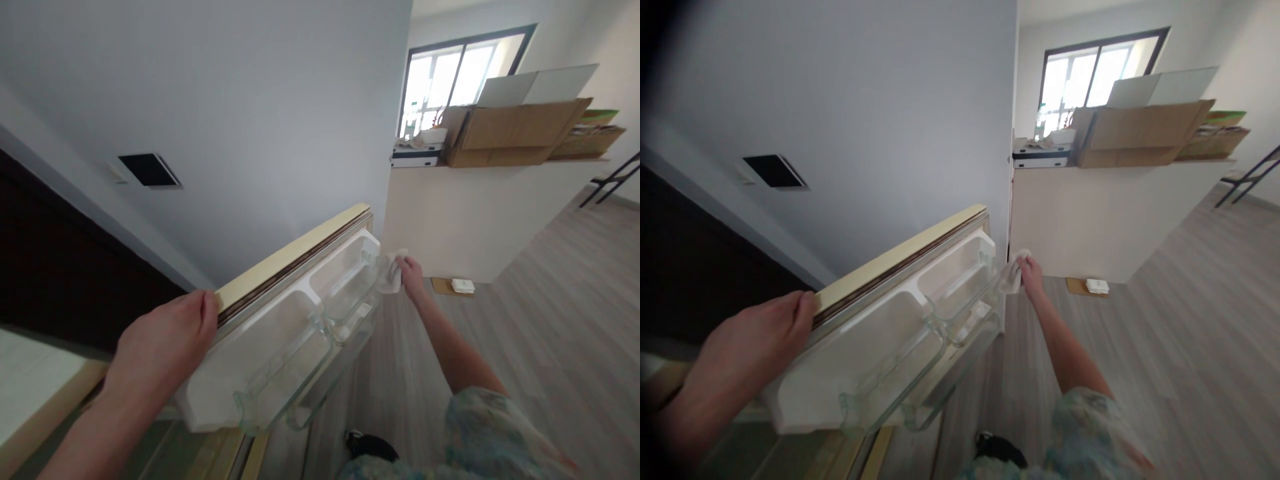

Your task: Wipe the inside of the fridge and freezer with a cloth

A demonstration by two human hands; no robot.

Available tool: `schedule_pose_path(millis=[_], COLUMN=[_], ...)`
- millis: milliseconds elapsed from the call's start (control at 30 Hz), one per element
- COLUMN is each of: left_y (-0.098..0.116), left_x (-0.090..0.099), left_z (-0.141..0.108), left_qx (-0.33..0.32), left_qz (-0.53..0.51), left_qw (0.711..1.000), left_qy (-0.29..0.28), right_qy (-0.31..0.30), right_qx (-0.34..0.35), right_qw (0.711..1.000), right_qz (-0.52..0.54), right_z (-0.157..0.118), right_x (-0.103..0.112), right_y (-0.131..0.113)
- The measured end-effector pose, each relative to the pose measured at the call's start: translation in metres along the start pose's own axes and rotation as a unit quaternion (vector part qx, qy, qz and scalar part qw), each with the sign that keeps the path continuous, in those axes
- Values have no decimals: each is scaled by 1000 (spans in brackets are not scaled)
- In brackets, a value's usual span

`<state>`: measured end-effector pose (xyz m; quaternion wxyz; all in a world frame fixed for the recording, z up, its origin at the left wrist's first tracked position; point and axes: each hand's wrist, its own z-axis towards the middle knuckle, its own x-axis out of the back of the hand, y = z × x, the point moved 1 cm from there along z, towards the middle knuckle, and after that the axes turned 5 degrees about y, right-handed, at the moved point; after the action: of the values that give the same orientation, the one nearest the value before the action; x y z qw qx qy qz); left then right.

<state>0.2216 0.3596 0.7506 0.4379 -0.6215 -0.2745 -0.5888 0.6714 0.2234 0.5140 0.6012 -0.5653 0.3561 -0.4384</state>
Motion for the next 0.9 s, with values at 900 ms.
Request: schedule_pose_path(millis=[900], left_y=[3], left_x=[2], left_z=[-1], left_qx=[-17], left_qz=[-42], left_qw=[995], left_qy=[91], right_qy=[-431], right_qx=[562], right_qw=[690], right_qz=[-153], right_z=[-272], right_x=[-154], right_y=[-167])
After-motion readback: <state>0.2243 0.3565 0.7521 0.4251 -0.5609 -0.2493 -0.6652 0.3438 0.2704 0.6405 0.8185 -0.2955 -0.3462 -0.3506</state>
